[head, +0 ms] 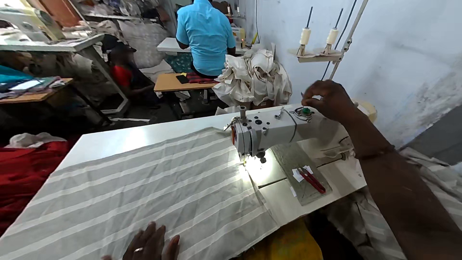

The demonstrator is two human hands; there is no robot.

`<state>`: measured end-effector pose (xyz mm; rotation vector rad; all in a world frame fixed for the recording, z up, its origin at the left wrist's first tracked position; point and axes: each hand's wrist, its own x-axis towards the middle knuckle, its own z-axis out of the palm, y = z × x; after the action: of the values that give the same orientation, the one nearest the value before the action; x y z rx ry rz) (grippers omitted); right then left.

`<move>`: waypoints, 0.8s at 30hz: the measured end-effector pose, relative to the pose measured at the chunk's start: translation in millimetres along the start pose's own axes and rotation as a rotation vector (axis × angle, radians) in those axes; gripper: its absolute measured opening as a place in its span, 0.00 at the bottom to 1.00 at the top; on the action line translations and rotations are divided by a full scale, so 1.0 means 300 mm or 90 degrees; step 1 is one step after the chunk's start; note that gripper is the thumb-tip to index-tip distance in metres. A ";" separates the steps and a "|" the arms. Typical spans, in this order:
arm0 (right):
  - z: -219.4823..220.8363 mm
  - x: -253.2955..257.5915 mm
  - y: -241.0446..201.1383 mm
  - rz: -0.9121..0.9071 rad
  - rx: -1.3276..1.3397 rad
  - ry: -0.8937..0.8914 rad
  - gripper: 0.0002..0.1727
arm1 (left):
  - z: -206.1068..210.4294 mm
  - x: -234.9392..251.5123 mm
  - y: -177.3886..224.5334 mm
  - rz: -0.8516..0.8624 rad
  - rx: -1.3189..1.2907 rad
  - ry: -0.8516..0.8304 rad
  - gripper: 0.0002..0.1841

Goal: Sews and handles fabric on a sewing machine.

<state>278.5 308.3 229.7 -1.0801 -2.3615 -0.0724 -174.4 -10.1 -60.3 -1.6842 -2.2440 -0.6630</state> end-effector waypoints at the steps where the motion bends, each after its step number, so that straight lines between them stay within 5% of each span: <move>1: 0.021 0.005 0.000 0.011 -0.014 -0.010 0.13 | -0.016 0.006 0.005 -0.017 -0.012 -0.021 0.33; 5: 0.037 -0.037 -0.006 0.021 -0.067 0.015 0.24 | -0.119 0.137 0.163 -0.111 -0.108 -0.086 0.32; 8: 0.013 -0.092 0.014 0.043 -0.075 0.056 0.33 | -0.071 0.260 0.382 0.046 -0.180 -0.115 0.28; 12: -0.103 -0.202 0.223 0.283 -0.153 0.204 0.34 | 0.130 0.394 0.548 0.213 -0.176 -0.191 0.32; 15: -0.152 -0.272 0.452 0.518 -0.162 0.091 0.41 | 0.211 0.433 0.582 0.255 -0.093 -0.247 0.42; 19: -0.130 -0.209 0.598 0.584 -0.191 -0.074 0.49 | 0.167 0.437 0.624 0.205 0.023 -0.433 0.50; 24: -0.119 -0.133 0.641 0.658 -0.198 -0.105 0.53 | 0.144 0.284 0.590 0.254 -0.029 -0.284 0.51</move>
<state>453.6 401.9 208.3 -2.3864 -1.6666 0.0313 -28.1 122.5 -22.1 -2.4038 -2.0519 -0.2606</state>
